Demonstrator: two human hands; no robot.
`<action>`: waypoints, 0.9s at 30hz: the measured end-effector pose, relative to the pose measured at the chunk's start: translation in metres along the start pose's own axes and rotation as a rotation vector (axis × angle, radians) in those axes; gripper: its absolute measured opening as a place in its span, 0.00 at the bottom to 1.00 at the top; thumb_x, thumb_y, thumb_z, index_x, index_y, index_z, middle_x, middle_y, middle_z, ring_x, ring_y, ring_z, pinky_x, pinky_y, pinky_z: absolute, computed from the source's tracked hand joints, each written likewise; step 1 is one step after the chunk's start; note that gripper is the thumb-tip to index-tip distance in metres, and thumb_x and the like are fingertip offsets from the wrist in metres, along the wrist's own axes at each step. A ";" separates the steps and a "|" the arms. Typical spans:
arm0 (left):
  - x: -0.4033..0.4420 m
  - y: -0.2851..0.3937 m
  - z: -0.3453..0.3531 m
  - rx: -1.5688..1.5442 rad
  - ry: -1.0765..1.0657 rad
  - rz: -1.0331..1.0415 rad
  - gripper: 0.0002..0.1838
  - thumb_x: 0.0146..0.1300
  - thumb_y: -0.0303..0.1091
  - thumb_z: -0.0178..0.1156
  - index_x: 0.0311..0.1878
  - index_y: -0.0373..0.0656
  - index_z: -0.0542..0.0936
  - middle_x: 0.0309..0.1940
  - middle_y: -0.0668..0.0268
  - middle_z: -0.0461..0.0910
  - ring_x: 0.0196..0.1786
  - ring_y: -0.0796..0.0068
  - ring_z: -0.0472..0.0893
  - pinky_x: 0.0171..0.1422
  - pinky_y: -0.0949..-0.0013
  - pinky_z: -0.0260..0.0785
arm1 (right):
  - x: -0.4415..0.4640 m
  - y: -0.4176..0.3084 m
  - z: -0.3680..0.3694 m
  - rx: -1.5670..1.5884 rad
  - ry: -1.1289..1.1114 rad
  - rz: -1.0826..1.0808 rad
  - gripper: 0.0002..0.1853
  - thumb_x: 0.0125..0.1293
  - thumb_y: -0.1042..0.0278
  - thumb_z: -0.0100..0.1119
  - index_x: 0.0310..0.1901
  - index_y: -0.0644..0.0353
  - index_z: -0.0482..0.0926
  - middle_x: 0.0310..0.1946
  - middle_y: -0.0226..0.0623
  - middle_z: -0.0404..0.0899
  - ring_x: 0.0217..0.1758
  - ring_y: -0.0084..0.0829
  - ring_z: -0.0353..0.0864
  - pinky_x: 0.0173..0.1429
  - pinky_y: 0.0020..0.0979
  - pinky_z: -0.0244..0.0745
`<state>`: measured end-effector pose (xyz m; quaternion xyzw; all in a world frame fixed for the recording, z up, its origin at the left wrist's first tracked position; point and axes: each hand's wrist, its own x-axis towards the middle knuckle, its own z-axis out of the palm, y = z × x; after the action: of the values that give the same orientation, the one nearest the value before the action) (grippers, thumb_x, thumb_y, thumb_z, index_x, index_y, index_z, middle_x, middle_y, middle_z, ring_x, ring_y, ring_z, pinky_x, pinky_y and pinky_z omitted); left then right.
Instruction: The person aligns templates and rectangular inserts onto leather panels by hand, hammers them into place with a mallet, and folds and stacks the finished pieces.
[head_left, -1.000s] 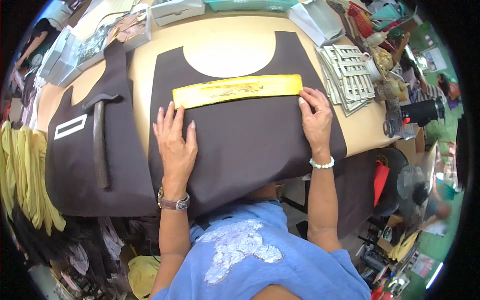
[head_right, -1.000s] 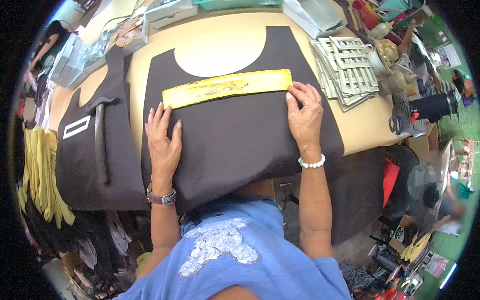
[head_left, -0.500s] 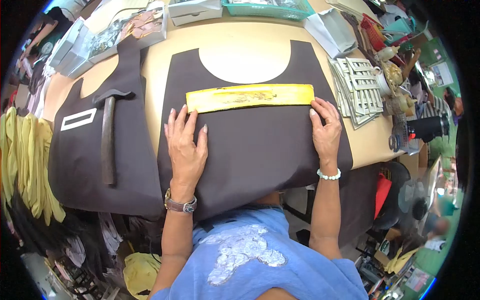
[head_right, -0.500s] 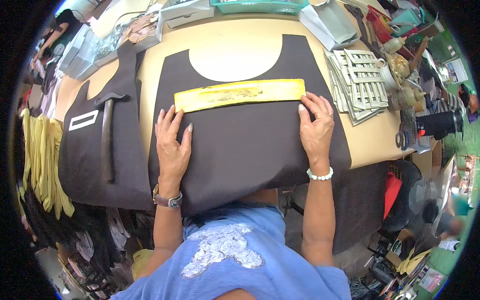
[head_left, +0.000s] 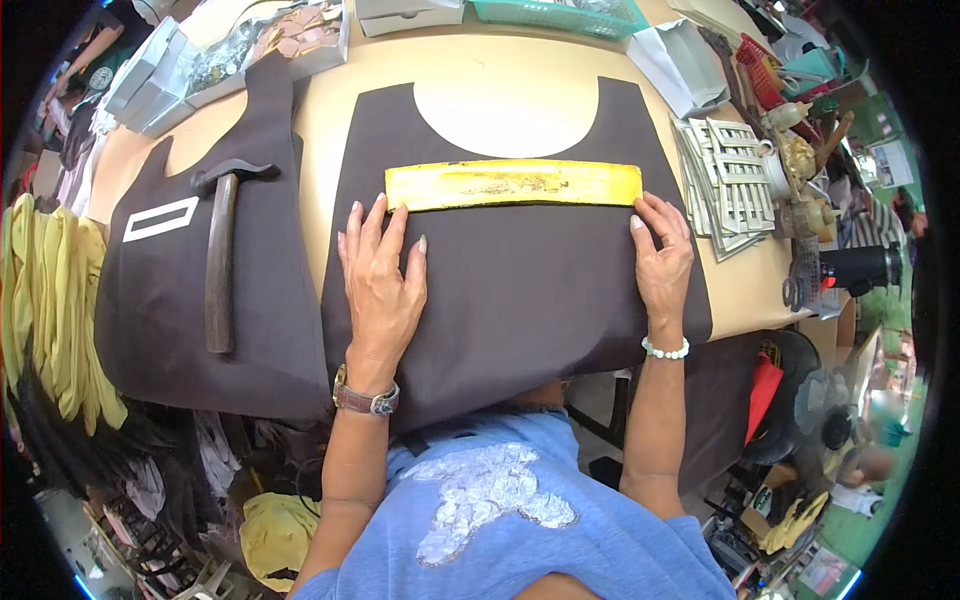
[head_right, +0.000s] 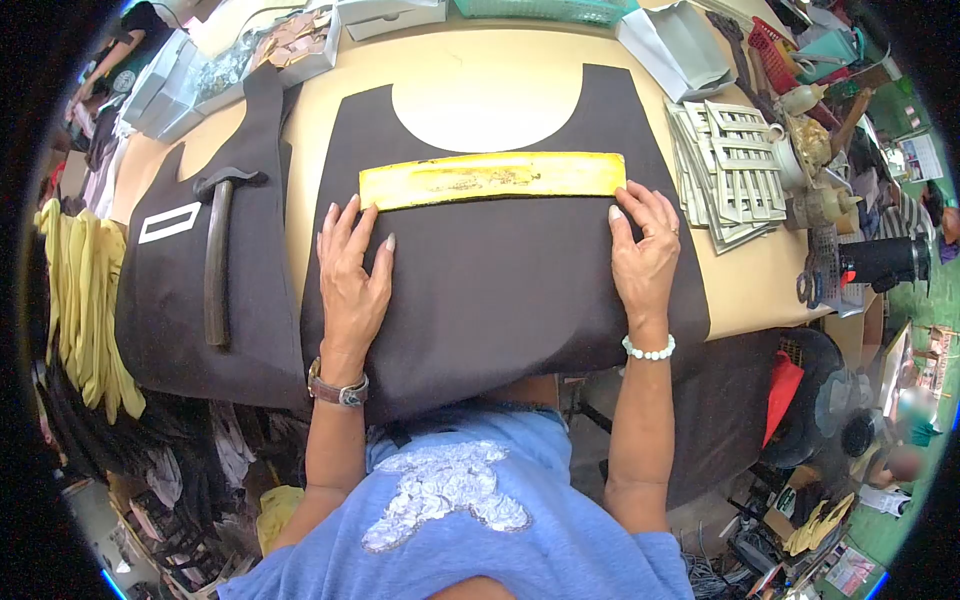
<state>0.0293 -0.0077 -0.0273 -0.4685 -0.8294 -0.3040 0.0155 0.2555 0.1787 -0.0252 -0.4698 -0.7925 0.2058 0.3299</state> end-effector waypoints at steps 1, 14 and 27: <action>0.000 0.000 0.000 -0.003 0.001 0.000 0.22 0.61 0.31 0.56 0.59 0.38 0.72 0.62 0.53 0.67 0.69 0.48 0.59 0.71 0.45 0.48 | 0.000 0.000 0.000 -0.004 0.001 0.001 0.14 0.59 0.71 0.59 0.47 0.61 0.81 0.51 0.38 0.78 0.63 0.43 0.67 0.68 0.39 0.59; 0.000 0.001 -0.001 0.028 0.020 -0.009 0.22 0.60 0.31 0.58 0.58 0.40 0.74 0.61 0.53 0.68 0.68 0.47 0.60 0.71 0.53 0.51 | 0.000 -0.001 0.000 0.001 -0.016 -0.013 0.14 0.60 0.72 0.59 0.48 0.61 0.81 0.52 0.39 0.78 0.62 0.42 0.68 0.68 0.39 0.58; 0.021 0.024 -0.015 0.426 -0.172 0.191 0.20 0.64 0.27 0.48 0.60 0.44 0.70 0.48 0.56 0.74 0.61 0.56 0.67 0.66 0.41 0.55 | 0.000 -0.014 0.006 -0.471 0.053 -0.307 0.10 0.59 0.68 0.55 0.38 0.63 0.81 0.50 0.38 0.77 0.57 0.43 0.71 0.63 0.43 0.61</action>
<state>0.0327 0.0100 0.0030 -0.5550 -0.8251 -0.0783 0.0720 0.2429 0.1722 -0.0202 -0.4134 -0.8714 -0.0486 0.2597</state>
